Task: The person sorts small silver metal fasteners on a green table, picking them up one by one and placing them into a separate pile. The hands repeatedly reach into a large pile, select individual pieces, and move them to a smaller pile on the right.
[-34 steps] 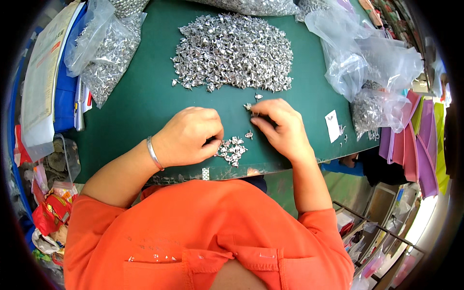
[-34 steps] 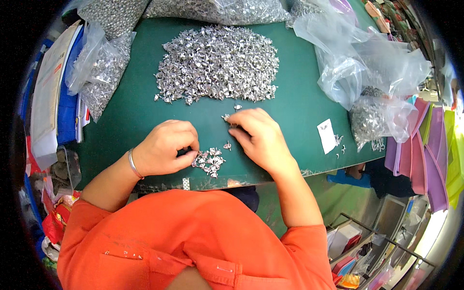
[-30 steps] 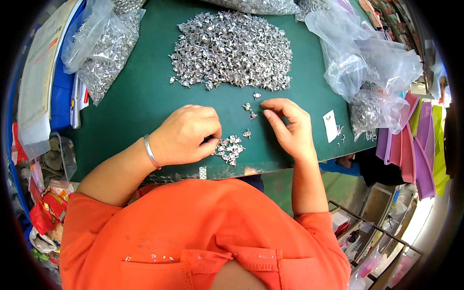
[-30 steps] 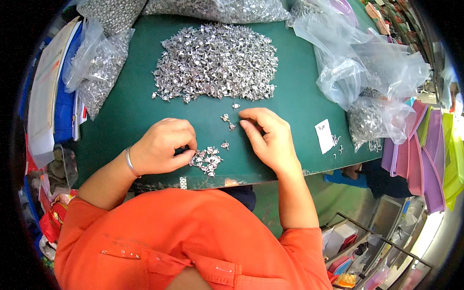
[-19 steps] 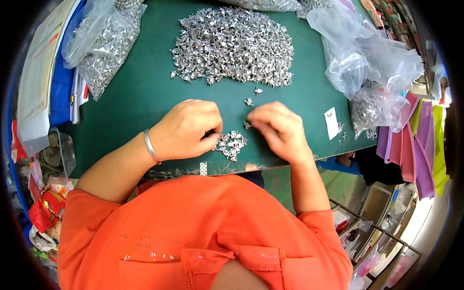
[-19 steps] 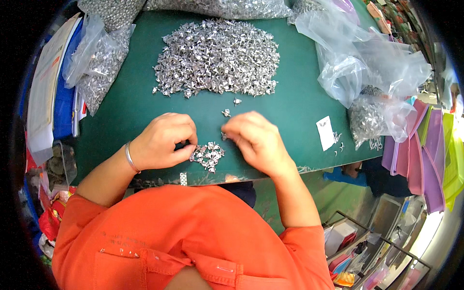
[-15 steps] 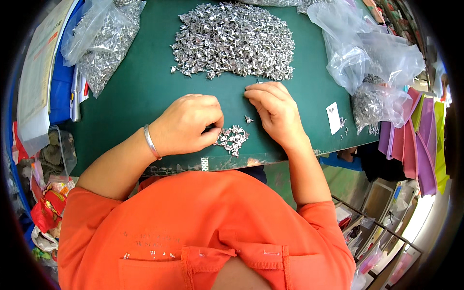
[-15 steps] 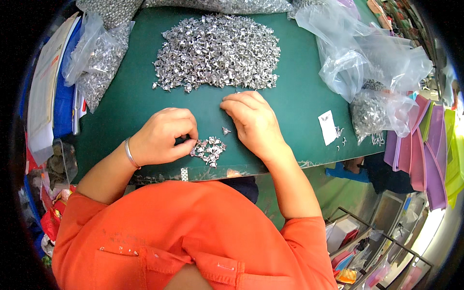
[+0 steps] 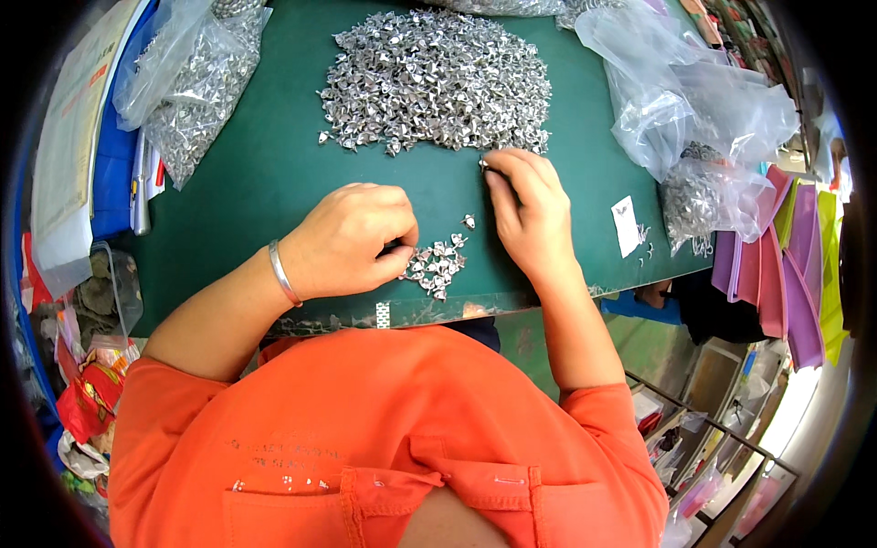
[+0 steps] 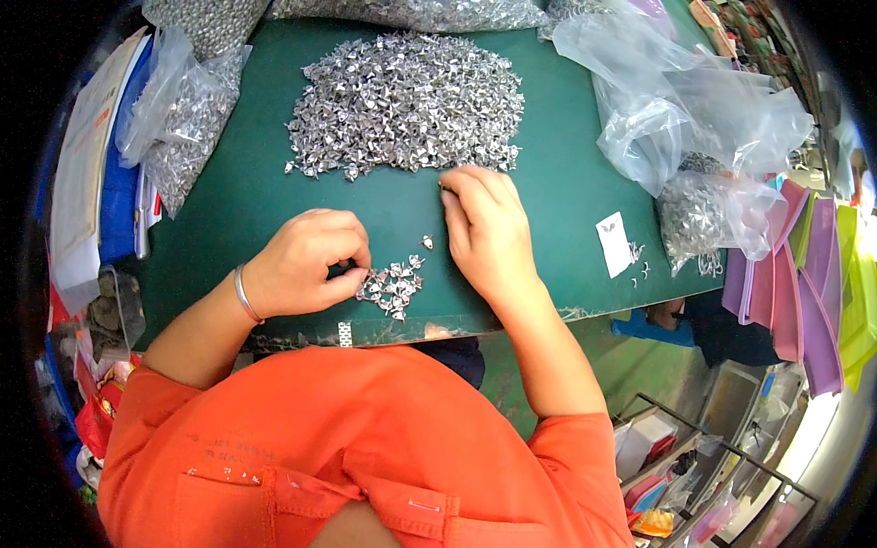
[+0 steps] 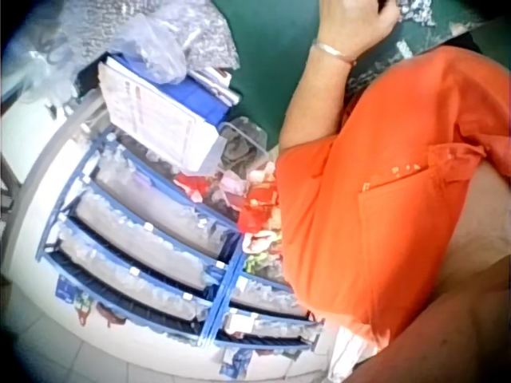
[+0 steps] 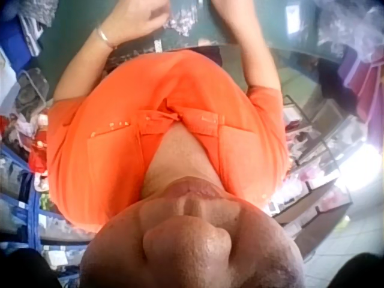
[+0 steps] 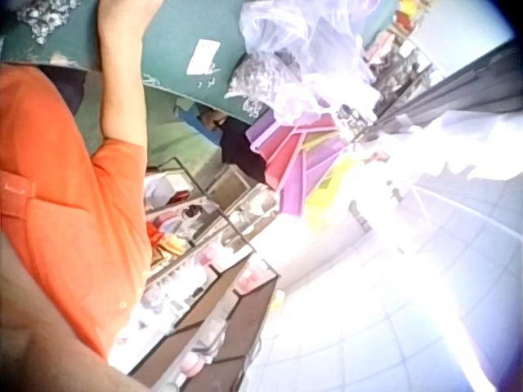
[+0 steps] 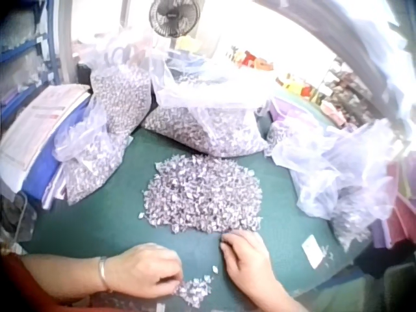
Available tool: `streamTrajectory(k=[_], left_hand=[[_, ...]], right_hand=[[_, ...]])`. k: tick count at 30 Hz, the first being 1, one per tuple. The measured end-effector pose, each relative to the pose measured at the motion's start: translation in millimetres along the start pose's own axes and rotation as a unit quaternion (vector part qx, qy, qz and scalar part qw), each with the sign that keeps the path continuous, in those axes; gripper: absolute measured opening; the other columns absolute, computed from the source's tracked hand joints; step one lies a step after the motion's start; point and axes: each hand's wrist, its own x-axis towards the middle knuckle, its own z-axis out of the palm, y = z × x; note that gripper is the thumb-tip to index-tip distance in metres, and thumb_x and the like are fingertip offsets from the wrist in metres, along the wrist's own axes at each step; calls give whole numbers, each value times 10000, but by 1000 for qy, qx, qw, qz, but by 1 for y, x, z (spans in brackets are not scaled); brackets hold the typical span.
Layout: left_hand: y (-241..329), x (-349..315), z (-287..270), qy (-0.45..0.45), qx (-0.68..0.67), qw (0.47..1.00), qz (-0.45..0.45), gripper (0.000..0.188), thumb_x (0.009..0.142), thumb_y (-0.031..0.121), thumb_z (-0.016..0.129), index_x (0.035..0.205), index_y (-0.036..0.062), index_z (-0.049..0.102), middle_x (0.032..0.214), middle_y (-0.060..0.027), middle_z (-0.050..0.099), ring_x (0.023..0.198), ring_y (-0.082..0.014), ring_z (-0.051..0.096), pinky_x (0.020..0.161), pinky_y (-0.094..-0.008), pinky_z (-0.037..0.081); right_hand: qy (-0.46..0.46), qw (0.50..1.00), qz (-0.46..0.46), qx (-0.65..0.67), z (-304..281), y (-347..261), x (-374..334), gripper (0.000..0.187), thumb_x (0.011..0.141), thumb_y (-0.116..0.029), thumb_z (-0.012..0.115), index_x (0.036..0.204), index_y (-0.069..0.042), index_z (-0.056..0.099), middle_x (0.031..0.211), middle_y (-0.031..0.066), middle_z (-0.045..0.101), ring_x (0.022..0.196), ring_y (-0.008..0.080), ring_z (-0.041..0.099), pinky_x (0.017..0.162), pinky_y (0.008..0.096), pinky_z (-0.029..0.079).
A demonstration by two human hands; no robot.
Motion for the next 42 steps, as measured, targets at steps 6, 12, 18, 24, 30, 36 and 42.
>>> streamTrajectory(k=[6,12,18,24,30,36,42], left_hand=[[0,0,-1,0,-7,1000,3,92,753,36,719,766,68,634,821,-59,620,721,-249,620,687,-368,491],[6,-4,3,52,24,998,-32,107,768,-17,689,849,34,642,890,-95,635,797,-291,637,727,-392,511],[15,0,-12,135,84,985,-65,223,788,-40,652,1005,13,643,999,-160,620,922,-343,625,811,-410,518],[-25,0,-32,194,242,939,-151,365,822,-34,653,1183,-21,603,1067,-164,613,920,-304,658,824,-382,545],[-3,4,-19,162,-50,972,-164,343,883,-115,592,1216,-39,617,1118,-144,634,968,-208,707,834,-300,583],[3,6,-12,118,57,988,-82,277,853,-59,666,1120,14,685,1040,-117,649,902,-234,677,768,-316,548],[10,13,-4,115,70,989,-56,242,847,-60,679,1080,4,694,1068,-137,657,920,-298,670,800,-353,552]], right_hand=[[-97,993,-3,64,-4,5,-2,183,819,70,688,961,-46,704,973,98,677,916,327,644,827,407,531],[-87,982,101,134,-22,-7,-22,344,826,131,574,1106,-24,703,1123,147,680,1062,332,634,911,394,519],[-188,966,-61,164,-17,-24,-7,399,740,163,569,1076,-4,705,1121,145,684,1018,359,639,912,415,529],[-149,966,-204,60,37,-30,45,423,724,57,628,1143,16,668,1214,143,636,1137,349,601,969,431,521],[-200,976,-88,5,-11,-12,16,396,713,80,626,1088,-19,702,1162,109,655,1095,324,607,922,418,525],[-67,996,14,56,-19,-12,-17,423,761,149,538,1126,-11,679,1124,150,672,1072,367,623,944,420,519],[40,985,117,117,-22,-11,-25,353,857,141,523,1148,3,665,1095,167,688,1026,329,672,905,392,542]])
